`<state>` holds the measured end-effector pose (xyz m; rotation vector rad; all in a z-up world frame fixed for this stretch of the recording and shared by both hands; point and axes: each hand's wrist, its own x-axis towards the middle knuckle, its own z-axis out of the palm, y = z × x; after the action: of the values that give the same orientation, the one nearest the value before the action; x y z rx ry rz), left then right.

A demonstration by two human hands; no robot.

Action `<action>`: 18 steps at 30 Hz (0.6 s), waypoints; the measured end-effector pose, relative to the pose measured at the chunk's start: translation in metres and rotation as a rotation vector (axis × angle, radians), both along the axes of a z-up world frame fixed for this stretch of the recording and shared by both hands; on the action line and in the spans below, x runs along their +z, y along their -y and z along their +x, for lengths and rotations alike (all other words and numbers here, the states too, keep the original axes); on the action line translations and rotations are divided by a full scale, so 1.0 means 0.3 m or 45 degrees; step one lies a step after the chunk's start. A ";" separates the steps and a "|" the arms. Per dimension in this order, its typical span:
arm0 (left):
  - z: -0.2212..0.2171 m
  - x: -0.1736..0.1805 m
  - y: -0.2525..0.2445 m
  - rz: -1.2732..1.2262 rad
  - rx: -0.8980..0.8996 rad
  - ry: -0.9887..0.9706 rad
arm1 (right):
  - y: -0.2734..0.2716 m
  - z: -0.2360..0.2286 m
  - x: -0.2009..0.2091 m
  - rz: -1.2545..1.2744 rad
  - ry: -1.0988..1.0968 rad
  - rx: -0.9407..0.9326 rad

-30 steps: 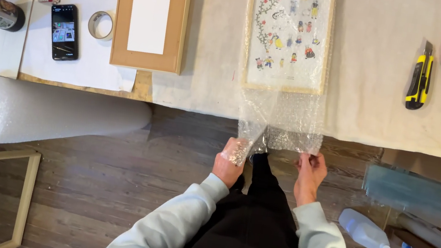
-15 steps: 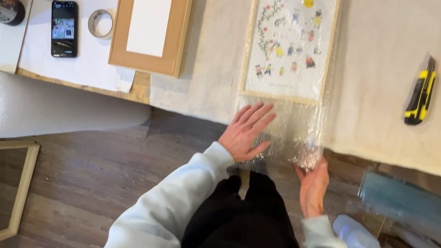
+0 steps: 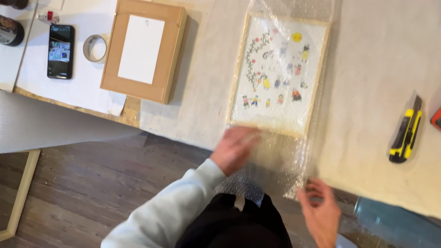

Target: The person wraps a framed artwork in bubble wrap and places it inside a cardboard box.

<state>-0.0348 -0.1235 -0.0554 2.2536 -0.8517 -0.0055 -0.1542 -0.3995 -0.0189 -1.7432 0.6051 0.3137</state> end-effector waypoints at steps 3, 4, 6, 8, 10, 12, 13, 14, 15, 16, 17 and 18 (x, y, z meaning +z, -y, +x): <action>0.036 0.028 -0.072 0.045 0.599 -0.044 | 0.018 0.145 0.002 -0.369 0.153 0.012; 0.046 0.017 -0.083 -0.041 0.683 -0.170 | 0.019 0.213 -0.001 -0.349 0.250 0.088; 0.069 -0.004 -0.089 -0.127 0.771 -0.288 | -0.001 0.329 -0.011 -0.324 0.355 0.166; 0.083 -0.024 -0.074 0.019 0.810 -0.373 | -0.034 0.413 -0.014 -0.470 0.383 0.215; 0.099 -0.027 -0.064 0.037 0.818 -0.407 | -0.049 0.431 -0.023 -0.556 0.393 0.222; 0.099 -0.022 -0.066 0.062 0.837 -0.436 | -0.066 0.434 -0.032 -0.630 0.410 0.236; 0.101 -0.018 -0.064 0.087 0.836 -0.434 | -0.067 0.433 -0.035 -0.615 0.401 0.225; 0.101 -0.014 -0.057 0.110 0.832 -0.436 | -0.063 0.427 -0.035 -0.605 0.389 0.213; 0.096 -0.019 -0.057 0.110 0.839 -0.437 | -0.066 0.430 -0.023 -0.603 0.389 0.220; 0.099 -0.027 -0.056 0.117 0.851 -0.449 | -0.068 0.437 -0.013 -0.574 0.359 0.195; 0.101 -0.035 -0.053 0.125 0.862 -0.460 | -0.068 0.443 -0.004 -0.545 0.330 0.171; 0.107 -0.032 -0.050 0.127 0.861 -0.460 | -0.070 0.445 -0.011 -0.544 0.329 0.169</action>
<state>-0.0027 -0.1085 -0.0649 2.4236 0.1176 -0.1391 -0.0207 -0.3784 -0.0223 -2.1974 0.3851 0.0463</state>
